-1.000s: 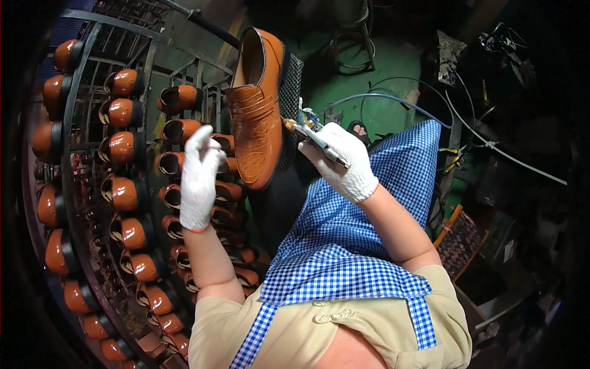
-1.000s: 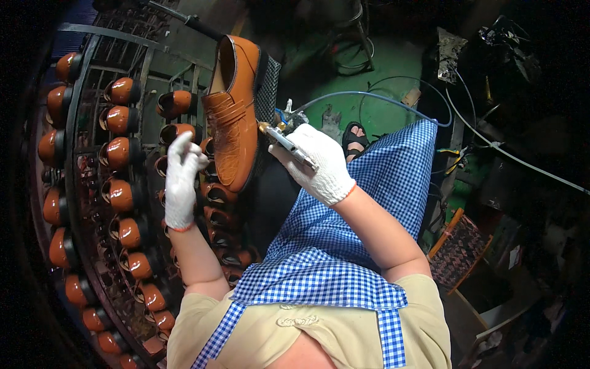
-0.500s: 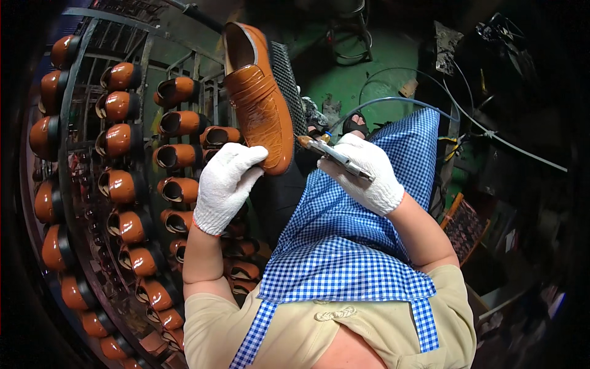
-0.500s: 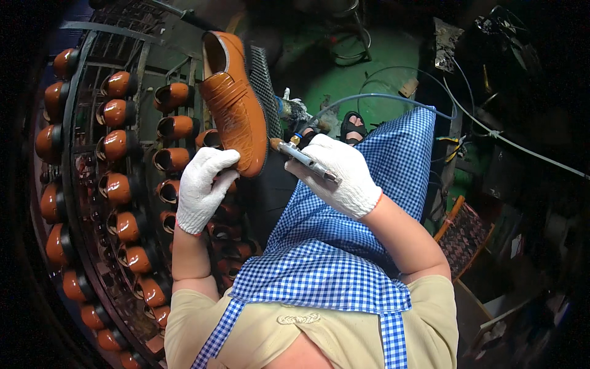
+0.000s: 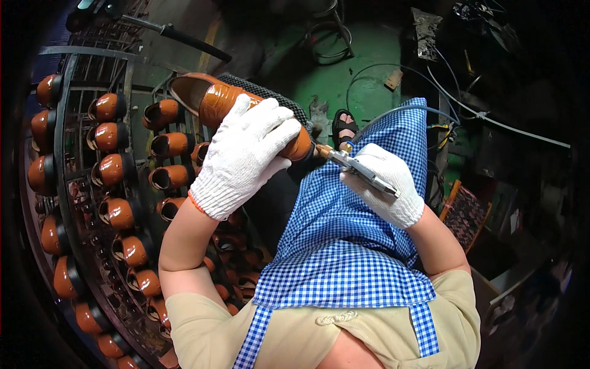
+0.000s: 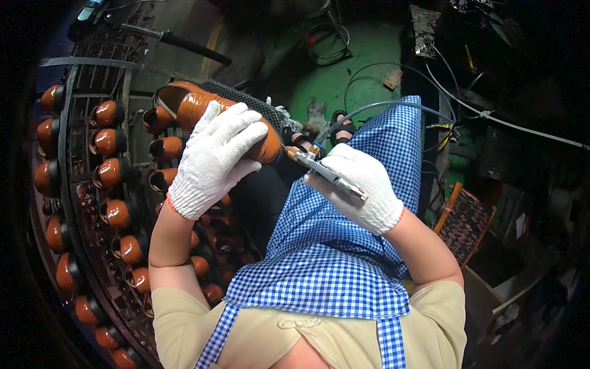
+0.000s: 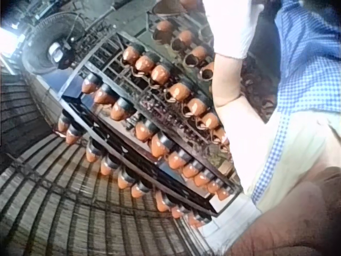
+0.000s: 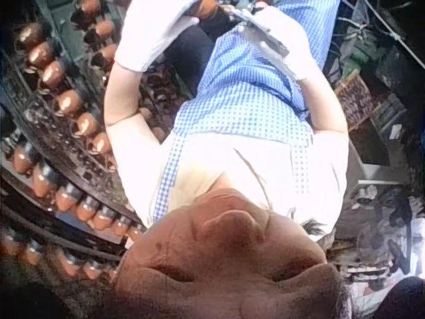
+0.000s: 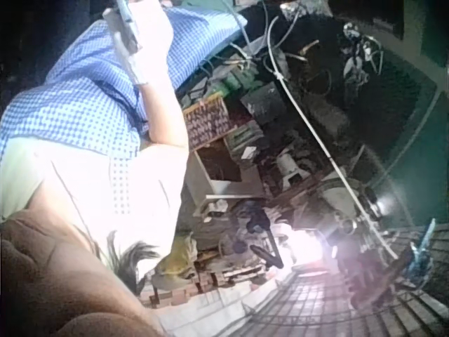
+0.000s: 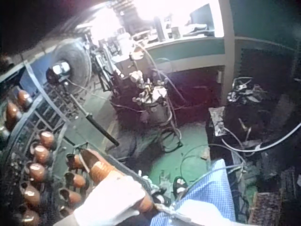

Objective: The person sits and uses a spray gun to apply a glossy finish to brown leather shoes. They pick up each shoe from a rotating rack, spray the exterior surfaces, and return the shoe to the rack, repeating this process for multiple units.

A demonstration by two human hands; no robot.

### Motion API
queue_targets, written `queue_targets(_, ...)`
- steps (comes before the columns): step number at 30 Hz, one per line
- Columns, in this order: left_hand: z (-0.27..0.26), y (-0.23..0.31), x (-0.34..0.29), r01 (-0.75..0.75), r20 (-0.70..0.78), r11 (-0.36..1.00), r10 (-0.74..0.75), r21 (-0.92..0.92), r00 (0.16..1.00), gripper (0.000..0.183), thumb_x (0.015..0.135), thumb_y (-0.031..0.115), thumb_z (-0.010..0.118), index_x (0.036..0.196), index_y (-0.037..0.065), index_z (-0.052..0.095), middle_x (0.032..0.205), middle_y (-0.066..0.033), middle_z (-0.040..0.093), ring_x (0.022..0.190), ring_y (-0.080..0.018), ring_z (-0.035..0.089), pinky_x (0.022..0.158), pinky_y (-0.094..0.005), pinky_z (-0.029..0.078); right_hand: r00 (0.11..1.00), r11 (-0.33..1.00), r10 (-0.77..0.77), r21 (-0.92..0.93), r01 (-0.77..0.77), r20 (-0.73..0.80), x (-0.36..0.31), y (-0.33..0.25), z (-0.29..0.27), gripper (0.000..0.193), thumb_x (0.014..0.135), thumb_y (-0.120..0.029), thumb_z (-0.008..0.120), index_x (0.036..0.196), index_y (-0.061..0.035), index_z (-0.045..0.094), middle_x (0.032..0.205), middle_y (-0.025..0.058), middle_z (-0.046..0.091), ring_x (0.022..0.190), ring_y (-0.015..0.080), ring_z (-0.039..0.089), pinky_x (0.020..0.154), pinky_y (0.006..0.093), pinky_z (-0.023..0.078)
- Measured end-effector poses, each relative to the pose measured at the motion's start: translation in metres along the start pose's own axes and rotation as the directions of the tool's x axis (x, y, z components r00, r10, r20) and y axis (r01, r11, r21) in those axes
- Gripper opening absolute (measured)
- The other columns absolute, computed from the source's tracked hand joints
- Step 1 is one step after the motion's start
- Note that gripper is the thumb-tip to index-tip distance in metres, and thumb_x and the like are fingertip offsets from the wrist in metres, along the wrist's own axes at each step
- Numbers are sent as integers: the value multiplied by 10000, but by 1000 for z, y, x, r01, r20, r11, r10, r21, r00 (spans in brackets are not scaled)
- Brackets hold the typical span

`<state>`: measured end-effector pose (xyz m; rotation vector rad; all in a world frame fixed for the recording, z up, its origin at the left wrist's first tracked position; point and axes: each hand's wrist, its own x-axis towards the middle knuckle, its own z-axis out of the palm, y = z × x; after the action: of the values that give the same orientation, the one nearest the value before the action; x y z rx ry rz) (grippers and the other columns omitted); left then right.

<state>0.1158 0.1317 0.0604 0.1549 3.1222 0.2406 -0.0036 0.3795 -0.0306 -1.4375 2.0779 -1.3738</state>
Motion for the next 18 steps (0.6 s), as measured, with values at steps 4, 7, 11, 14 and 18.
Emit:
queue_targets(4,3,1,16,40,-24,999,-40,9,999,597,781,150,869,1324,85,627,1341,-131,646,1293,-389,601,1177,-537,425,998,997,33,-74,-37,-60,4,2,-3,147,900,-182,821,969,-76,746,795,91,640,747,269,654,656,369,550)
queue_targets(7,6,2,29,121,-62,992,-124,-46,990,558,808,166,854,1308,68,628,1295,-153,653,1237,-391,613,1112,-498,472,986,998,67,26,-64,-154,12,7,0,112,917,-161,814,978,-76,775,802,98,658,717,270,667,663,359,556)
queue_targets(11,8,1,59,241,-36,970,-240,42,970,494,833,227,842,1244,41,641,1179,-163,662,1112,-386,636,988,-483,520,962,987,114,140,-81,-247,30,23,9,135,956,-164,787,1027,-52,760,843,111,669,725,265,673,653,366,536)
queue_targets(14,8,-8,79,322,-27,932,-322,169,946,452,906,364,785,1190,38,653,1120,-170,659,1069,-379,655,917,-491,554,959,993,113,69,-99,-260,51,32,11,188,998,-213,747,1045,-31,748,847,130,666,712,283,672,640,376,535)
queue_targets(18,7,-28,96,420,-41,883,-421,210,906,468,989,464,668,1183,39,657,1156,-200,661,1127,-380,664,949,-492,560,944,987,161,63,-149,-288,80,41,23,236,1007,-266,737,1039,-32,746,827,137,665,726,292,687,662,383,543)
